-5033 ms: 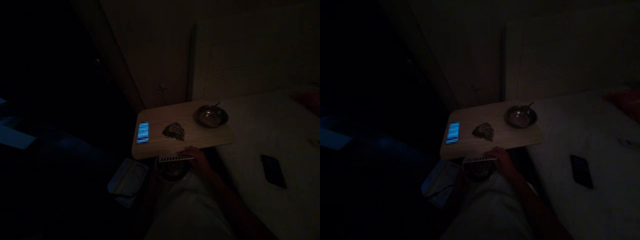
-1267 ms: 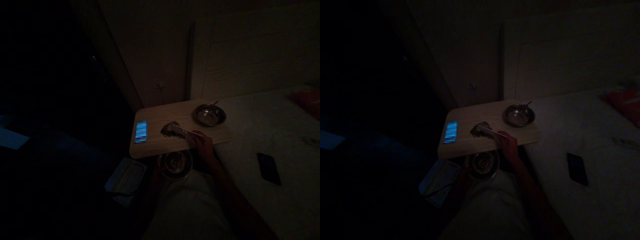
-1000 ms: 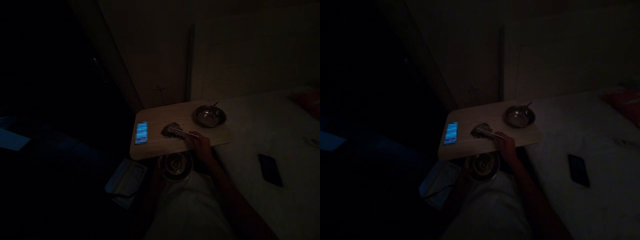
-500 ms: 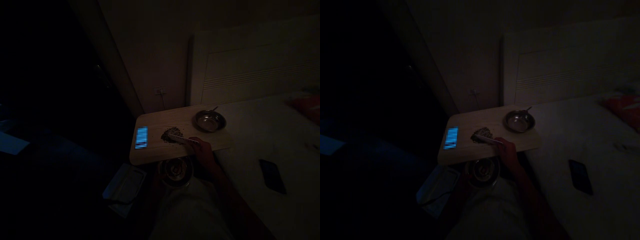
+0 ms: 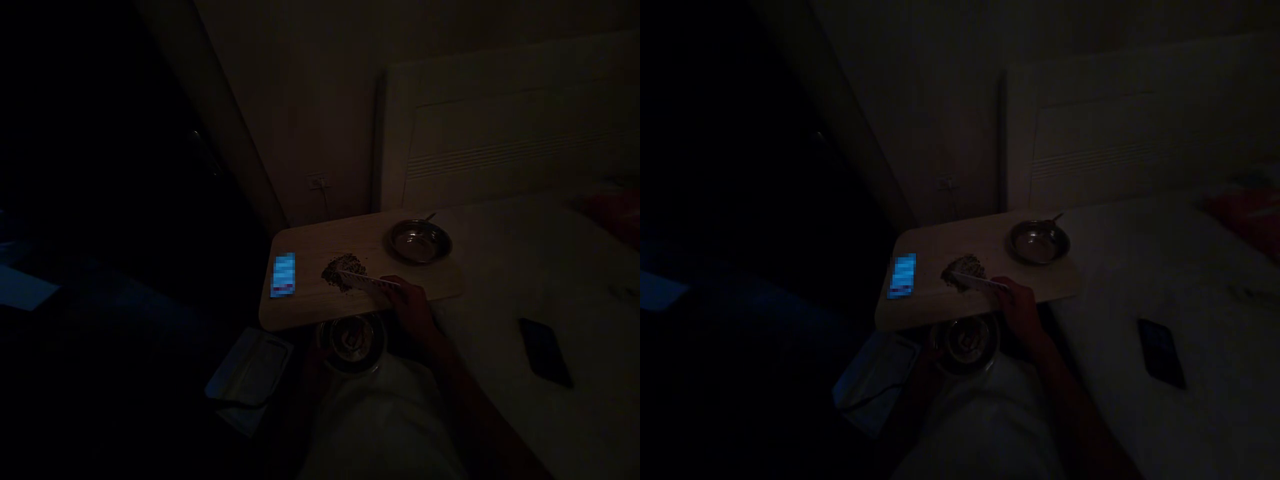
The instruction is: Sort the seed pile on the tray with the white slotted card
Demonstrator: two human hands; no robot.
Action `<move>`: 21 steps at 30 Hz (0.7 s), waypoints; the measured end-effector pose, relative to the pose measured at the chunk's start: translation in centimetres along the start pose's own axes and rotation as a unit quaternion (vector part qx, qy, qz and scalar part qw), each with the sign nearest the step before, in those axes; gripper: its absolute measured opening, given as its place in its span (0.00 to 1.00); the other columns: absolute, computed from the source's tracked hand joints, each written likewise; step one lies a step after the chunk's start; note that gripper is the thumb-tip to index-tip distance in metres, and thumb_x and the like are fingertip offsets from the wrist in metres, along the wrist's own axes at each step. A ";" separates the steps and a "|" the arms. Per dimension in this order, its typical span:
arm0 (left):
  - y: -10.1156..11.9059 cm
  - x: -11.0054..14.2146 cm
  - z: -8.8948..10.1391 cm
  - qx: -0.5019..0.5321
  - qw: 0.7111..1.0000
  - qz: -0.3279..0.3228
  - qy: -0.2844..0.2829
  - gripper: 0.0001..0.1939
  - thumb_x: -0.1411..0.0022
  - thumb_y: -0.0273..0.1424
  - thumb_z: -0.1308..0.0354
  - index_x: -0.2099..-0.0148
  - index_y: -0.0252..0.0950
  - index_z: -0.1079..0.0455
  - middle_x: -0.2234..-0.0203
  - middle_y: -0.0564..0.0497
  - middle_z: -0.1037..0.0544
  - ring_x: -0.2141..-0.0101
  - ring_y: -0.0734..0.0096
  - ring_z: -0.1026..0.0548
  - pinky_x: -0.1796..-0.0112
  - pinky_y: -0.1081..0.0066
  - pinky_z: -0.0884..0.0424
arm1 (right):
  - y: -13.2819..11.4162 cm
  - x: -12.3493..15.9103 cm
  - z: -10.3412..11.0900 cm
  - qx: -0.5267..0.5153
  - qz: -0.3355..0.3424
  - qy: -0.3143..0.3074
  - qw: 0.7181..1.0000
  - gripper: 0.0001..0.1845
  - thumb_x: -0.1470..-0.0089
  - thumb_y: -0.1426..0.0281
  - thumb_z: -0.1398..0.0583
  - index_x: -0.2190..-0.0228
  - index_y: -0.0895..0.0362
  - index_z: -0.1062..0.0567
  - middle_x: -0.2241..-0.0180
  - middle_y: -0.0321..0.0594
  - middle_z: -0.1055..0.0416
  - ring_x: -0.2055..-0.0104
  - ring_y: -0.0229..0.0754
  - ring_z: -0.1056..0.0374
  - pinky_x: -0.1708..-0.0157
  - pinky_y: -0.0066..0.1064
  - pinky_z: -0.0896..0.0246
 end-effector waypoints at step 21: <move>1.6 0.8 -1.9 -0.001 1.000 0.002 -0.008 0.26 0.53 0.30 0.35 0.49 0.48 0.25 0.47 0.50 0.21 0.40 0.44 0.32 0.41 0.48 0.38 | 1.5 0.9 0.5 -0.052 -0.039 0.012 0.998 0.13 0.41 0.61 0.39 0.59 0.54 0.20 0.60 0.42 0.19 0.59 0.49 0.23 0.57 0.40 0.29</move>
Point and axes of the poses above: each hand's wrist, its own x-axis away from the middle knuckle, its own z-axis out of the back of the hand, y = z × x, the point moved 2 cm from there along -x, towards the middle knuckle
